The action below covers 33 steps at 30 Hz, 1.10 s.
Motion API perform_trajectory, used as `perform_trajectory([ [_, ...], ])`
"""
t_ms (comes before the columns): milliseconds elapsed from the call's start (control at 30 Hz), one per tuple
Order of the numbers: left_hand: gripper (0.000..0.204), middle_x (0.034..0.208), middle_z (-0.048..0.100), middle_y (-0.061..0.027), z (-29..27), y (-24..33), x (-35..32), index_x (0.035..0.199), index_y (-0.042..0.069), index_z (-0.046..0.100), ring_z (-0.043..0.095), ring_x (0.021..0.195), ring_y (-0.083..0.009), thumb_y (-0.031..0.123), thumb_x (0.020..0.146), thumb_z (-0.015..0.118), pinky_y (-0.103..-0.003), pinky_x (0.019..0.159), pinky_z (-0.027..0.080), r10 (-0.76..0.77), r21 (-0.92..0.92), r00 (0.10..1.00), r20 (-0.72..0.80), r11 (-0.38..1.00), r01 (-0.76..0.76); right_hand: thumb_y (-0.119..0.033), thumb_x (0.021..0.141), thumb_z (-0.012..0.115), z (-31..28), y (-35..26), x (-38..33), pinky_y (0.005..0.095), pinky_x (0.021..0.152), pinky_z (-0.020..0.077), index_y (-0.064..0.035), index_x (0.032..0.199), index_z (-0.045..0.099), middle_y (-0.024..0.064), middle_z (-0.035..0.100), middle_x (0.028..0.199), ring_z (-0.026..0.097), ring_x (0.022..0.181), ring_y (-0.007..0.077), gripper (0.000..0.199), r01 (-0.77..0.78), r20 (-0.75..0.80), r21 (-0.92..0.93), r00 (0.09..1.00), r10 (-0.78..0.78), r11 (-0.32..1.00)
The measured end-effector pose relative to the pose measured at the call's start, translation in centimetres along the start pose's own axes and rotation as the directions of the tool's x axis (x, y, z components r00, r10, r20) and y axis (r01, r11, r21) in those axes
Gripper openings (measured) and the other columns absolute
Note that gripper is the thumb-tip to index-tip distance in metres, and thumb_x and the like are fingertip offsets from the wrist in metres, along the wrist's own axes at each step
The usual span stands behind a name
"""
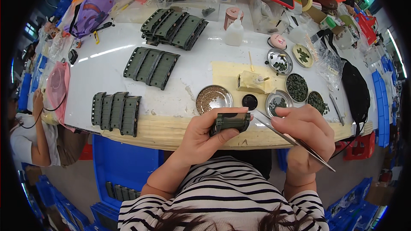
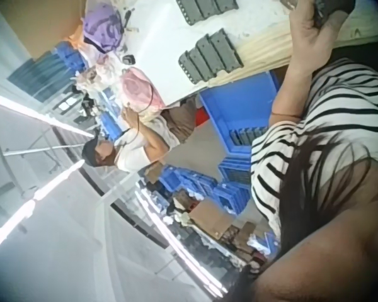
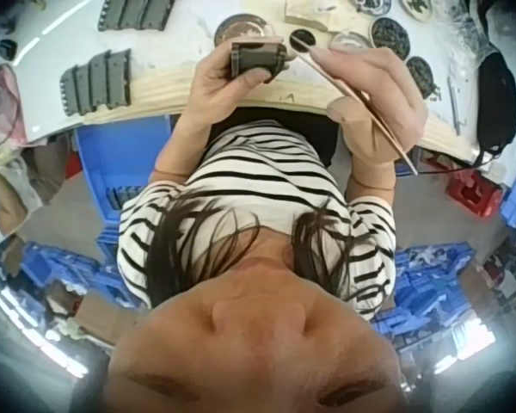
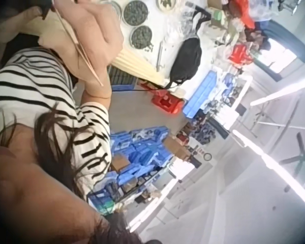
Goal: Assembling small plastic model tanks using tweezers and precision tools.
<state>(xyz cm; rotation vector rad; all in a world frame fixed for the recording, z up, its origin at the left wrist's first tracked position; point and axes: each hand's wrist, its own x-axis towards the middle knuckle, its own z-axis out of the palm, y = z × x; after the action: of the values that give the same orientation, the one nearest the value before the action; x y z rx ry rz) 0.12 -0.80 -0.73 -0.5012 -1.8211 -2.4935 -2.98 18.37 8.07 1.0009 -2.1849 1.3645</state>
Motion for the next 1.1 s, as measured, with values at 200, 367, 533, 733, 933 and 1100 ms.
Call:
perform_trajectory([
  [200, 0.035, 0.117, 0.062, -0.01, 0.4, 0.4, -0.2, 0.124, -0.002, 0.054, 0.057, 0.105, -0.0128, 0.002, 0.09, 0.06, -0.027, 0.092, 0.044, -0.054, -0.006, 0.998, 0.012, 0.998, 0.054, -0.014, 0.069, 0.076, 0.7, 0.9, 0.3, 0.0391, 0.085, 0.0501, -0.0058, 0.105, 0.07, 0.003, 0.061, 0.08, 0.058, 0.073, 0.0175, 0.037, 0.127, 0.184, 0.086, 0.973, -0.141, 0.988],
  [367, 0.035, 0.117, 0.062, -0.0096, 0.5, 0.4, -0.4, 0.125, -0.001, 0.054, 0.057, 0.105, -0.0122, 0.003, 0.091, 0.059, -0.027, 0.092, 0.044, -0.061, 0.038, 0.998, 0.026, 0.997, 0.06, -0.013, 0.07, 0.076, 1.2, 0.9, 0.6, 0.0385, 0.086, 0.0474, -0.0065, 0.101, 0.071, 0.0, 0.059, 0.079, 0.056, 0.072, 0.0155, 0.033, 0.136, 0.216, 0.066, 0.965, -0.147, 0.989],
  [533, 0.035, 0.115, 0.063, -0.0094, 0.5, 0.1, -0.4, 0.125, -0.001, 0.054, 0.057, 0.103, -0.0117, 0.004, 0.091, 0.059, -0.026, 0.091, 0.044, -0.044, 0.019, 0.999, 0.024, 0.999, 0.043, -0.02, 0.072, 0.074, 1.6, 1.2, 0.1, 0.04, 0.086, 0.047, -0.0062, 0.095, 0.072, 0.0017, 0.061, 0.077, 0.057, 0.072, 0.0175, 0.027, 0.142, 0.199, 0.036, 0.969, -0.147, 0.989],
  [733, 0.036, 0.113, 0.064, -0.0111, 0.5, 0.1, -0.6, 0.126, -0.003, 0.053, 0.058, 0.104, -0.0129, 0.004, 0.091, 0.059, -0.027, 0.092, 0.044, -0.06, 0.01, 0.998, 0.03, 0.998, 0.06, -0.021, 0.073, 0.075, 1.6, 1.7, 0.3, 0.0388, 0.084, 0.0469, -0.0062, 0.096, 0.071, 0.0017, 0.06, 0.078, 0.056, 0.073, 0.0175, 0.028, 0.184, 0.173, 0.063, 0.966, -0.193, 0.981],
  [933, 0.041, 0.112, 0.063, -0.0204, 0.1, -0.4, 0.0, 0.129, -0.003, 0.047, 0.064, 0.098, -0.0233, 0.006, 0.091, 0.059, -0.034, 0.086, 0.05, 0.006, -0.09, 1.0, 0.013, 0.996, -0.004, -0.035, 0.08, 0.071, 0.1, 2.7, -0.4, 0.0349, 0.076, 0.0468, -0.0038, 0.093, 0.07, 0.0047, 0.062, 0.078, 0.055, 0.071, 0.0179, 0.034, 0.115, -0.185, 0.25, 0.98, -0.069, 0.961],
  [1100, 0.046, 0.109, 0.063, -0.0196, -0.5, 0.5, -1.0, 0.131, -0.002, 0.043, 0.065, 0.089, -0.0205, 0.009, 0.09, 0.06, -0.031, 0.078, 0.053, -0.199, -0.211, 0.973, -0.114, 0.962, 0.172, -0.029, 0.084, 0.068, 1.1, 3.5, -1.4, 0.032, 0.07, 0.0454, 0.0011, 0.092, 0.068, 0.006, 0.061, 0.073, 0.054, 0.07, 0.0182, 0.03, 0.058, -0.202, 0.321, 0.979, 0.008, 0.945],
])
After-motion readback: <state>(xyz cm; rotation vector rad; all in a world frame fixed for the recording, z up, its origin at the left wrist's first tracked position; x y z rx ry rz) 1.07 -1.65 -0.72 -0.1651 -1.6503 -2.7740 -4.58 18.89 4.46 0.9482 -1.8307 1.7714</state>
